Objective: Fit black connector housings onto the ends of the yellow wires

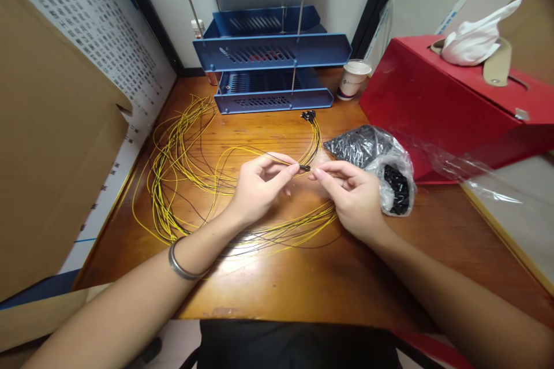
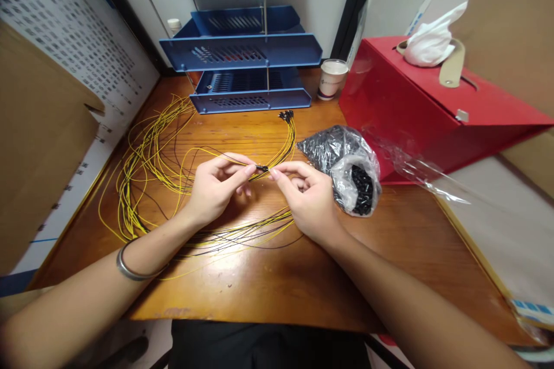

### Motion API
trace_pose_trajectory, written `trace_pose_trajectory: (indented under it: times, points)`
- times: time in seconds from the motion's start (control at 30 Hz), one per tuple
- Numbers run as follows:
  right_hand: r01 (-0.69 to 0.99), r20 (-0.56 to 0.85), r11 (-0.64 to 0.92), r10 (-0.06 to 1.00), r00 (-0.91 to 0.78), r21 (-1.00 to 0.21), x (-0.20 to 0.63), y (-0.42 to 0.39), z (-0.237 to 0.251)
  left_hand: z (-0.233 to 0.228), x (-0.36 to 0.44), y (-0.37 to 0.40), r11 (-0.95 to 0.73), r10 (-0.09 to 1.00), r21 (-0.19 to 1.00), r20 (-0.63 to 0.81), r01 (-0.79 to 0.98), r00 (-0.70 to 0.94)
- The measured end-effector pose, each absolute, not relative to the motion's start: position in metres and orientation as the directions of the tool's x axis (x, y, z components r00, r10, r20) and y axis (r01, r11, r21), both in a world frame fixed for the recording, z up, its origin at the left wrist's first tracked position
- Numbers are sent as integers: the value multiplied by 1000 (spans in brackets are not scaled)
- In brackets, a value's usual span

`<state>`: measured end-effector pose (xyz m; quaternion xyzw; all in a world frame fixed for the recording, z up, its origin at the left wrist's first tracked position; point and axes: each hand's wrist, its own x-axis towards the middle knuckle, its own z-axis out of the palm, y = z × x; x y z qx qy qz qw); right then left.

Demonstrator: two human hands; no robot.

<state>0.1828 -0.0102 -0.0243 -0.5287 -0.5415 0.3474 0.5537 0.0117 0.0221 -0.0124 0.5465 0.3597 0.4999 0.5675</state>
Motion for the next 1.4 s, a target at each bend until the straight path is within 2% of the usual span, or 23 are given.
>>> trace_pose_trajectory:
  times: [0.3,0.63,1.17,1.4]
  points:
    - [128,215,199,968,127,-972,184,-7,-23,-13,12,22,-89,963,984,125,-156,239]
    - [183,218,188,962,163,-965,183,-10,-22,-13,12,19,-88,958,980,132,-179,253]
    - [349,305,228,934,185,-909,184,-12,-22,-22,7,19,-331,922,938,297,107,247]
    - [384,315,232,933,171,-894,185,-13,-23,-23,7,19,-358,913,926,321,117,251]
